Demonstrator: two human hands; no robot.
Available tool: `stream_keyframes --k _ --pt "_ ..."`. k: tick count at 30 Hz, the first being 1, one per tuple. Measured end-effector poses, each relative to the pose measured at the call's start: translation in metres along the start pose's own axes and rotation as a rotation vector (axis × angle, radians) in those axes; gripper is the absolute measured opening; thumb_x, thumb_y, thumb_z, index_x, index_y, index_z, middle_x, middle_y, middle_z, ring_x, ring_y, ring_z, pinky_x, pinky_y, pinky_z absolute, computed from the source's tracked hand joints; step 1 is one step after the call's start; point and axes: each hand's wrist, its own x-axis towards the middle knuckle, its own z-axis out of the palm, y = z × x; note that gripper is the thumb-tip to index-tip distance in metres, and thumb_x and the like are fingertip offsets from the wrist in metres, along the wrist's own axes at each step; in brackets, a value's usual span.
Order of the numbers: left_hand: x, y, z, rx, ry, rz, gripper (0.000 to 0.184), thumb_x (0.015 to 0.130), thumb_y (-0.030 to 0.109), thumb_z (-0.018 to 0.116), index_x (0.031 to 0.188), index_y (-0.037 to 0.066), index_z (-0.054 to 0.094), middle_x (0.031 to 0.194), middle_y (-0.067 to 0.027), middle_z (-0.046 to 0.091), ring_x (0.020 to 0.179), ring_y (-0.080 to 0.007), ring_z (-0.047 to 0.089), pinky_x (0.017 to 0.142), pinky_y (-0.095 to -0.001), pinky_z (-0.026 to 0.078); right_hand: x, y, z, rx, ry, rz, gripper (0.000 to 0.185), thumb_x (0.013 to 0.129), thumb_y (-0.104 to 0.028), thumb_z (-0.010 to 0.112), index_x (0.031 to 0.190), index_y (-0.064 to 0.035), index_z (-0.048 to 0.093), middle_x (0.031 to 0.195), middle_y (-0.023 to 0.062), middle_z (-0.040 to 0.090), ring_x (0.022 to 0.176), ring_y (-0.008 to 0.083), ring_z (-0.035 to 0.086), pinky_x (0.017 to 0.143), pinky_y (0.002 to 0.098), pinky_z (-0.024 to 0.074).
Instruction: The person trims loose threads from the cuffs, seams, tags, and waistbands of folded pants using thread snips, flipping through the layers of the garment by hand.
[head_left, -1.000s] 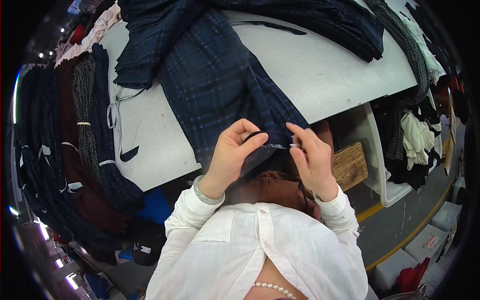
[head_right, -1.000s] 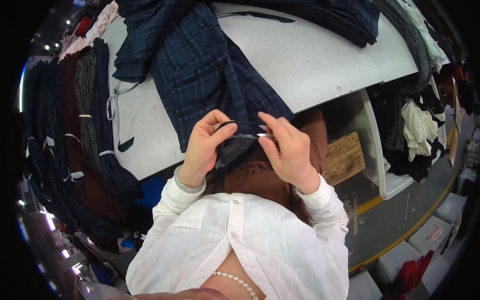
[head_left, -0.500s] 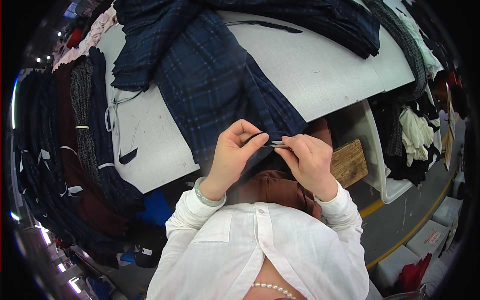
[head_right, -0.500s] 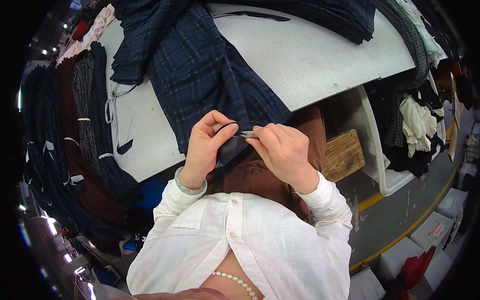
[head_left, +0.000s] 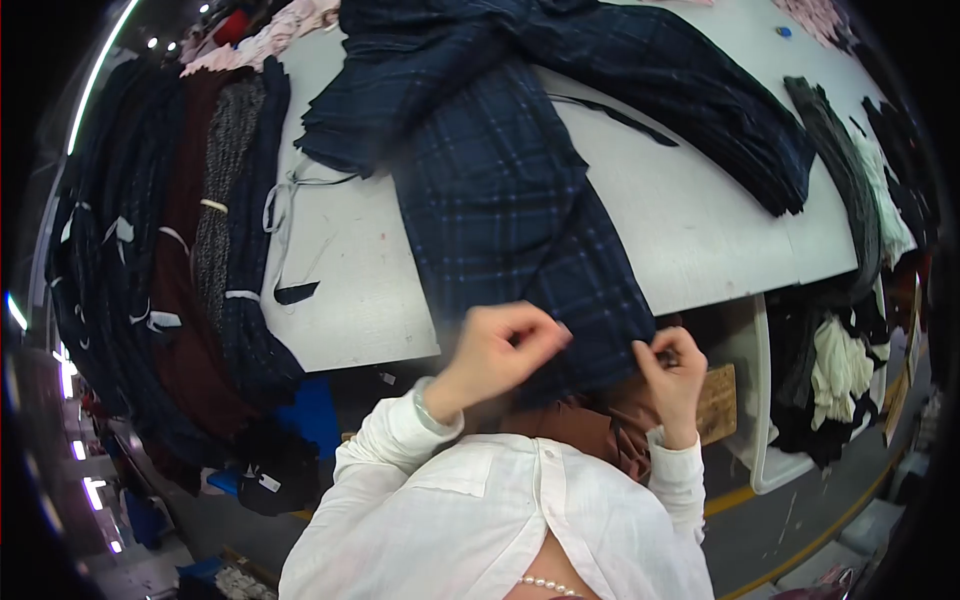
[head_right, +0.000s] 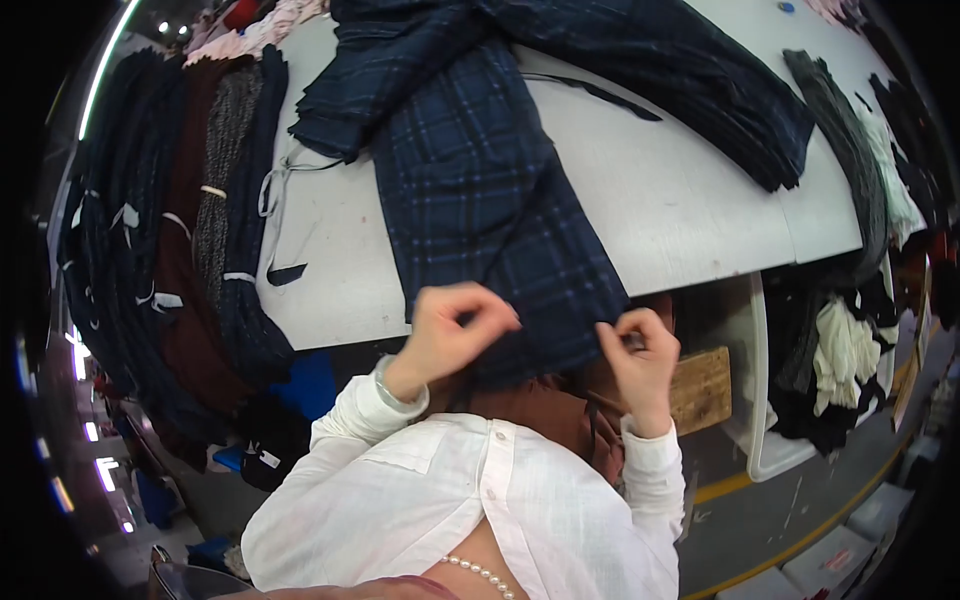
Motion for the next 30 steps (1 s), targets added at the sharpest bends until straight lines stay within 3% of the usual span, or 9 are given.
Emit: stream_keyframes --k 2,5,8,10,13,15,19,26,30 --pt "0.018 -0.027 -0.031 0.292 0.530 0.123 0.006 0.084 0.006 0.069 0.089 0.002 0.068 0.082 -0.0034 0.067 0.071 -0.0103 0.057 0.065 -0.0242 0.045 -0.002 0.040 -0.022 -0.245 0.070 0.044 0.025 0.082 -0.001 0.074 0.073 -0.0048 0.051 0.063 -0.0056 0.044 0.058 0.0019 0.036 0.050 0.0215 0.0315" --pt "0.053 -0.101 -0.078 0.577 0.745 0.102 0.026 0.078 0.017 0.077 0.093 0.000 0.065 0.088 -0.0092 0.064 0.076 -0.0201 0.057 0.072 -0.0316 0.047 -0.003 0.064 -0.031 -0.461 0.094 -0.022 0.021 0.085 -0.002 0.071 0.076 -0.0040 0.052 0.065 -0.0064 0.045 0.058 0.0018 0.037 0.050 0.0209 0.0313" --pt "0.069 -0.112 -0.082 0.259 0.569 -0.064 0.028 0.076 0.016 0.079 0.090 -0.002 0.063 0.088 -0.0099 0.063 0.077 -0.0204 0.058 0.073 -0.0308 0.047 0.000 0.012 -0.009 -0.039 0.072 0.033 0.014 0.087 -0.001 0.069 0.081 -0.0033 0.056 0.070 -0.0044 0.054 0.061 0.0017 0.045 0.055 0.0187 0.0359" --pt "0.063 -0.068 -0.055 0.123 0.490 0.139 0.023 0.074 0.013 0.080 0.082 -0.001 0.063 0.090 -0.0110 0.061 0.081 -0.0212 0.061 0.073 -0.0298 0.047 0.008 -0.028 0.017 0.244 -0.047 -0.009 0.009 0.086 0.001 0.069 0.090 -0.0017 0.061 0.079 -0.0014 0.061 0.064 0.0011 0.051 0.057 0.0169 0.0384" --pt "0.033 -0.018 -0.007 0.362 0.511 0.258 0.018 0.069 0.004 0.079 0.079 0.001 0.065 0.107 -0.0113 0.057 0.091 -0.0247 0.058 0.078 -0.0314 0.046 0.020 -0.060 0.058 0.381 -0.229 -0.028 0.030 0.080 0.001 0.074 0.105 -0.0006 0.058 0.093 0.0012 0.064 0.054 -0.0035 0.041 0.048 0.0158 0.0305" --pt "0.019 -0.010 0.004 0.599 0.501 0.356 0.019 0.064 0.001 0.079 0.078 0.003 0.067 0.122 -0.0128 0.052 0.101 -0.0306 0.054 0.088 -0.0385 0.043 0.024 -0.063 0.083 0.332 -0.149 -0.084 0.037 0.078 -0.003 0.078 0.110 -0.0010 0.059 0.078 -0.0029 0.060 0.052 -0.0024 0.033 0.046 0.0177 0.0267" --pt "0.005 -0.006 0.009 0.470 0.364 0.445 0.016 0.069 0.002 0.078 0.082 -0.001 0.068 0.088 -0.0077 0.065 0.090 -0.0258 0.058 0.083 -0.0351 0.045 0.027 -0.040 0.103 0.444 -0.112 -0.032 0.014 0.083 -0.003 0.074 0.095 0.0008 0.066 0.078 -0.0039 0.059 0.057 -0.0012 0.039 0.049 0.0175 0.0285" --pt "-0.002 -0.006 0.011 -0.076 0.122 0.146 0.010 0.088 0.005 0.067 0.094 -0.002 0.070 0.085 -0.0065 0.067 0.075 -0.0161 0.062 0.068 -0.0242 0.046 0.020 -0.050 0.083 0.635 -0.159 0.060 0.003 0.092 -0.004 0.065 0.092 -0.0008 0.066 0.080 -0.0021 0.060 0.056 0.0007 0.040 0.048 0.0187 0.0291" --pt "-0.004 -0.032 0.006 -0.744 0.298 -0.180 0.013 0.098 0.013 0.055 0.096 0.006 0.066 0.088 0.0034 0.065 0.076 -0.0069 0.058 0.068 -0.0208 0.044 0.025 -0.033 0.074 1.037 -0.130 0.341 0.009 0.098 -0.012 0.058 0.093 -0.0062 0.063 0.068 -0.0053 0.052 0.047 0.0016 0.035 0.043 0.0220 0.0242"
